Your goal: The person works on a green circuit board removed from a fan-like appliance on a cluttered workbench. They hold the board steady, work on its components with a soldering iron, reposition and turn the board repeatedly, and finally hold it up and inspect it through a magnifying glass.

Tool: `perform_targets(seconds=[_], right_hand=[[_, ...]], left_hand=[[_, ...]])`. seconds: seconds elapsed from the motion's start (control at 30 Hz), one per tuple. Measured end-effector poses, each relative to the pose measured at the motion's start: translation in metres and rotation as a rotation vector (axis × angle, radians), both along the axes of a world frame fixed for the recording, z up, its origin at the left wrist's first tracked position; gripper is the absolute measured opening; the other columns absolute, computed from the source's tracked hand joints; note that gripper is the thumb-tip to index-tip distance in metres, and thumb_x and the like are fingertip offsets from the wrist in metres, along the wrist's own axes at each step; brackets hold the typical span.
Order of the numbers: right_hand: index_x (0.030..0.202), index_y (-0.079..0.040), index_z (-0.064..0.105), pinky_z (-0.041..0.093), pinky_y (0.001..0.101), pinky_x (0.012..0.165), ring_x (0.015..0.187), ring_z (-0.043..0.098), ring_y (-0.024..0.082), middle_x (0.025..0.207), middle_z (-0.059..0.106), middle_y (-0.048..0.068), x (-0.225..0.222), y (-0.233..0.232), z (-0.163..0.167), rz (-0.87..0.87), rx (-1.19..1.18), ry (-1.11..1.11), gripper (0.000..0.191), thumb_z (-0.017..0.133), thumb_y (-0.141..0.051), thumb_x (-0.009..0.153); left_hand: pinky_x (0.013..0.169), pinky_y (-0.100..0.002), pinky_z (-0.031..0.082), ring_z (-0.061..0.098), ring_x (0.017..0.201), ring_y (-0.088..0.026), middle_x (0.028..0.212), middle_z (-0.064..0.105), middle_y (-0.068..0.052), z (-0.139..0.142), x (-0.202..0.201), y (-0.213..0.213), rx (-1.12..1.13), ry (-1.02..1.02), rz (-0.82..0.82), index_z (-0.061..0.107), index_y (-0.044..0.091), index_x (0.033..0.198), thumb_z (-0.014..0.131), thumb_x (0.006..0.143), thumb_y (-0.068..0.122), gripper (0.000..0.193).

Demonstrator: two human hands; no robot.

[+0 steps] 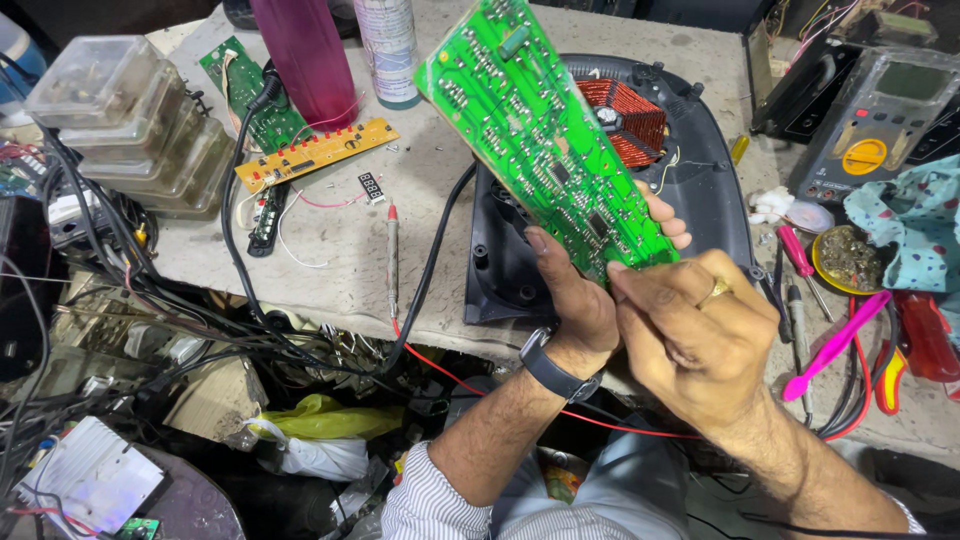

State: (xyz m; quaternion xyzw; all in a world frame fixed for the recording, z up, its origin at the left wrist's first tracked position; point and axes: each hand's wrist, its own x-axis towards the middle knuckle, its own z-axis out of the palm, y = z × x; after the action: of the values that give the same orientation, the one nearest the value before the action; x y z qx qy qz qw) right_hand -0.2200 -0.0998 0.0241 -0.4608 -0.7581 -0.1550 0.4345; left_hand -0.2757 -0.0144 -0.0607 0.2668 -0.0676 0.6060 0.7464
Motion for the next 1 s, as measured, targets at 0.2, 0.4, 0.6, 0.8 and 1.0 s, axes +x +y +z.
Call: perform_targets(seconds=[0.2,0.4,0.6,0.8,1.0], right_hand=[[0.11,-0.004,0.075,0.049,0.0297,0.07,0.075,0.062,0.019,0.092,0.07,0.006,-0.0011,0.0029,0.0026,-0.009,0.007,0.023,0.03,0.08,0.006,0.083],[0.108,-0.003,0.075,0.048,0.0298,0.068,0.077,0.06,0.02,0.091,0.071,0.006,-0.001,0.004,0.0038,0.011,-0.007,0.024,0.028,0.079,0.007,0.082],[0.108,-0.003,0.076,0.049,0.0311,0.071,0.077,0.06,0.02,0.089,0.07,0.005,0.0003,0.0036,0.0053,0.015,-0.018,0.021,0.029,0.078,0.007,0.081],[0.109,-0.004,0.075,0.05,0.0316,0.072,0.079,0.061,0.021,0.09,0.07,0.005,-0.0008,0.0042,0.0047,0.013,-0.003,0.02,0.029,0.079,0.006,0.081],[0.11,-0.004,0.075,0.05,0.0318,0.071,0.08,0.061,0.022,0.091,0.07,0.006,-0.0011,0.0035,0.0042,0.006,0.005,0.015,0.03,0.078,0.005,0.081]], left_hand=[[0.099,-0.043,0.053,0.063,0.102,-0.023,0.11,0.062,-0.012,-0.0003,0.002,0.0004,0.001,-0.007,0.012,0.053,0.0,0.129,0.029,0.091,0.092,0.103],[0.096,-0.041,0.052,0.063,0.101,-0.024,0.109,0.062,-0.012,-0.0008,0.0009,0.0004,0.026,0.002,0.02,0.052,-0.002,0.121,0.027,0.095,0.093,0.102],[0.102,-0.042,0.052,0.063,0.105,-0.025,0.111,0.063,-0.011,0.0042,-0.0014,-0.0004,0.005,0.091,0.085,0.054,-0.001,0.128,0.026,0.09,0.093,0.105],[0.098,-0.039,0.051,0.063,0.1,-0.023,0.106,0.063,-0.012,0.0058,-0.0026,-0.001,0.062,0.014,0.075,0.055,-0.002,0.123,0.023,0.094,0.091,0.103],[0.098,-0.041,0.052,0.064,0.1,-0.024,0.108,0.064,-0.011,0.0034,-0.0047,-0.0011,0.041,0.007,0.062,0.054,-0.001,0.12,0.021,0.095,0.091,0.101]])
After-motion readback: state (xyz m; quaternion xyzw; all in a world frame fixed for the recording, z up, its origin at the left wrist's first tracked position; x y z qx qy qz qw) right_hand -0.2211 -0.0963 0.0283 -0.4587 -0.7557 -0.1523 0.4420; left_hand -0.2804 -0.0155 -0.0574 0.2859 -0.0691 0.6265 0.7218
